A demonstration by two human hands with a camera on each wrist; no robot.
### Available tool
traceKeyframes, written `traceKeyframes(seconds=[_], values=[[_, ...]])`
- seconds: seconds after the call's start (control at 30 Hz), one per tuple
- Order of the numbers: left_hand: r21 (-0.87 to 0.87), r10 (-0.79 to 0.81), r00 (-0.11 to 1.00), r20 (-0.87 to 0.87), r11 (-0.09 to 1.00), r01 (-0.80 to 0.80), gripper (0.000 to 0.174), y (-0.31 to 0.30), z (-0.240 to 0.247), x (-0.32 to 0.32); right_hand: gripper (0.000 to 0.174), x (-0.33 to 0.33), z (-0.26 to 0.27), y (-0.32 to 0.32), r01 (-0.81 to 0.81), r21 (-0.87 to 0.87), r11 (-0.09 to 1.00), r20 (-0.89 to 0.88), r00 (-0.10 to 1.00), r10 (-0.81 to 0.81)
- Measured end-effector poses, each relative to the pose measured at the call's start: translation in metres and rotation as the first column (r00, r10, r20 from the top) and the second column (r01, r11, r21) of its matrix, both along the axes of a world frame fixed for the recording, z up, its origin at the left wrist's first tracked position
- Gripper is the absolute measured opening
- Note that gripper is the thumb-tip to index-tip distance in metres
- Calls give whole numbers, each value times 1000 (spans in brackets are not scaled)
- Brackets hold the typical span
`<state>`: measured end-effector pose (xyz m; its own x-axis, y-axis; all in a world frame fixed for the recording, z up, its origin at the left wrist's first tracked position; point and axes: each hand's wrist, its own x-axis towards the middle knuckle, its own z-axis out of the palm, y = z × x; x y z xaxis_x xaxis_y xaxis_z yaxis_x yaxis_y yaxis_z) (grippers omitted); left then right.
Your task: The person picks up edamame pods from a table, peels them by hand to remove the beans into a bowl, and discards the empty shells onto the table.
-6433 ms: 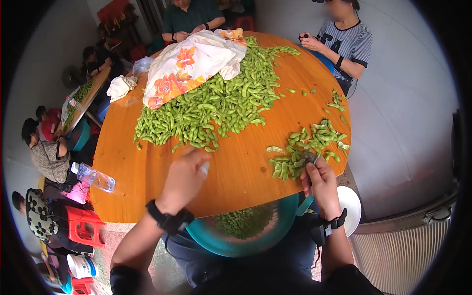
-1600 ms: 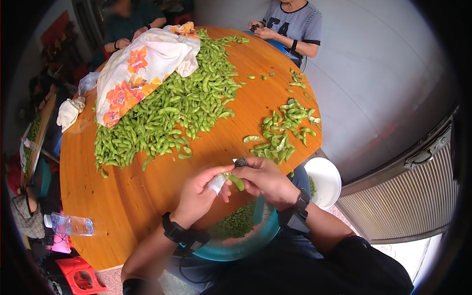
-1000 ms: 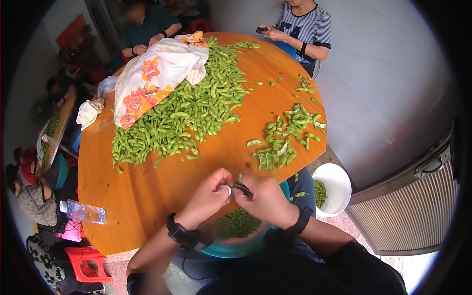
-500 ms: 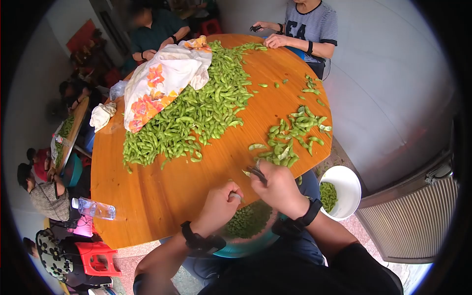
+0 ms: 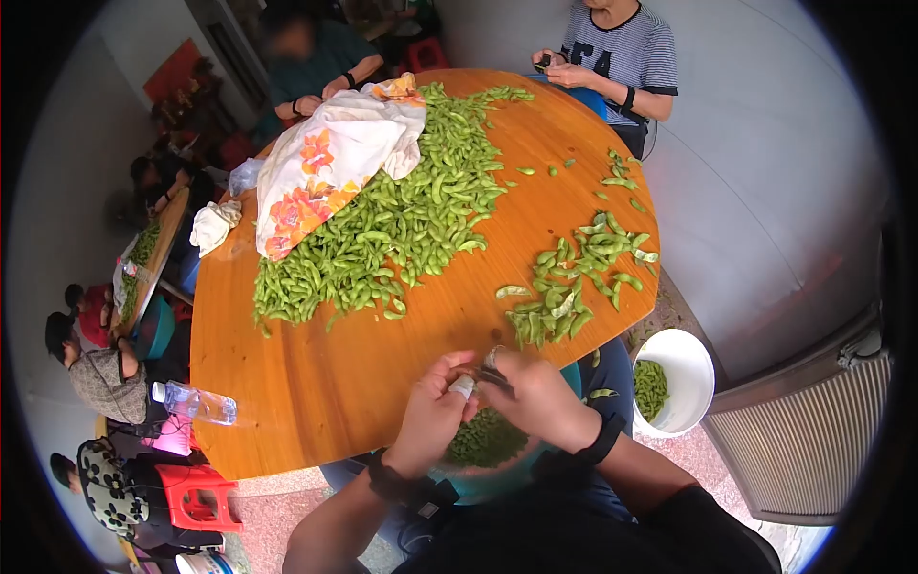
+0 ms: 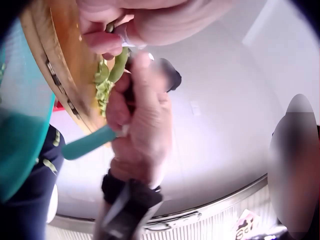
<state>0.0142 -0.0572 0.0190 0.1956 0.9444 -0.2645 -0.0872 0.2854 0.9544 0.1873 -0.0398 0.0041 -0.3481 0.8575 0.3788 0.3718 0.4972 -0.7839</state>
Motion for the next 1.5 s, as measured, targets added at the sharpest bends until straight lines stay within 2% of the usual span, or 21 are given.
traceKeyframes(seconds=[0.07,0.13,0.27,0.4,0.47,0.5,0.53,0.6,0.63,0.67,0.7,0.77,0.9,0.97,1.07,1.1,1.13,1.17,1.2,1.27,1.5], values=[[0,-17,999,-39,1000,17,35,0,1,0,27,-2,-1,1,4,29,1000,3,1000,-4],[-31,0,1000,13,1000,1,35,0,0,-1,20,1,9,0,-105,-96,990,-128,988,92],[-25,-42,999,-19,999,42,36,-6,-5,-2,16,-3,-1,1,-71,-19,997,-81,994,69],[-33,-99,992,-85,995,96,37,-29,-7,-9,13,13,1,18,193,96,977,48,979,-198],[264,-318,789,-525,821,506,40,-36,-13,-20,13,23,0,30,324,67,944,64,943,-328],[444,-190,760,-621,714,541,35,-39,-12,-18,13,27,1,33,324,65,944,63,943,-328],[442,-191,760,-622,715,541,35,-41,-6,-20,13,30,3,35,339,55,939,71,937,-343],[129,-261,576,-775,826,548,31,-41,14,-28,13,32,3,36,354,44,934,79,931,-356],[64,-172,597,-784,934,353,26,-35,25,-27,12,32,3,36,317,85,945,47,946,-322],[165,-38,519,-854,926,340,25,-17,30,-34,12,32,2,35,282,127,951,16,958,-286],[499,269,524,-808,784,368,17,5,25,-44,12,31,3,33,282,127,951,16,958,-287],[637,491,443,-750,716,286,14,46,16,-55,10,29,9,25,162,-61,985,16,987,-162],[630,515,377,-770,706,322,13,85,-3,-79,12,20,10,16,86,-128,988,-59,994,-94],[530,455,273,-847,754,388,13,88,-3,-83,11,17,11,14,58,-158,986,-73,995,-71],[484,382,311,-870,781,395,9,77,-1,-86,13,7,5,14,14,-176,984,-99,995,-32],[387,238,440,-866,876,287,11,69,-1,-83,13,1,-3,14,-30,-161,986,-169,986,3],[385,235,438,-868,875,293,11,61,1,-77,12,-5,-5,14,-71,-146,987,-237,971,35],[278,91,754,-651,952,125,14,51,4,-70,12,-8,1,11,-177,-434,883,-296,954,46],[97,16,953,-303,995,15,18,42,5,-63,12,-12,6,10,-173,-439,882,-299,953,38],[140,-27,996,-89,989,40,26,27,2,-49,15,-16,12,10,-361,-657,662,-469,883,16],[190,101,995,-3,977,-98,24,8,-13,-29,18,-12,17,-1,-395,-681,617,-504,864,-3]])
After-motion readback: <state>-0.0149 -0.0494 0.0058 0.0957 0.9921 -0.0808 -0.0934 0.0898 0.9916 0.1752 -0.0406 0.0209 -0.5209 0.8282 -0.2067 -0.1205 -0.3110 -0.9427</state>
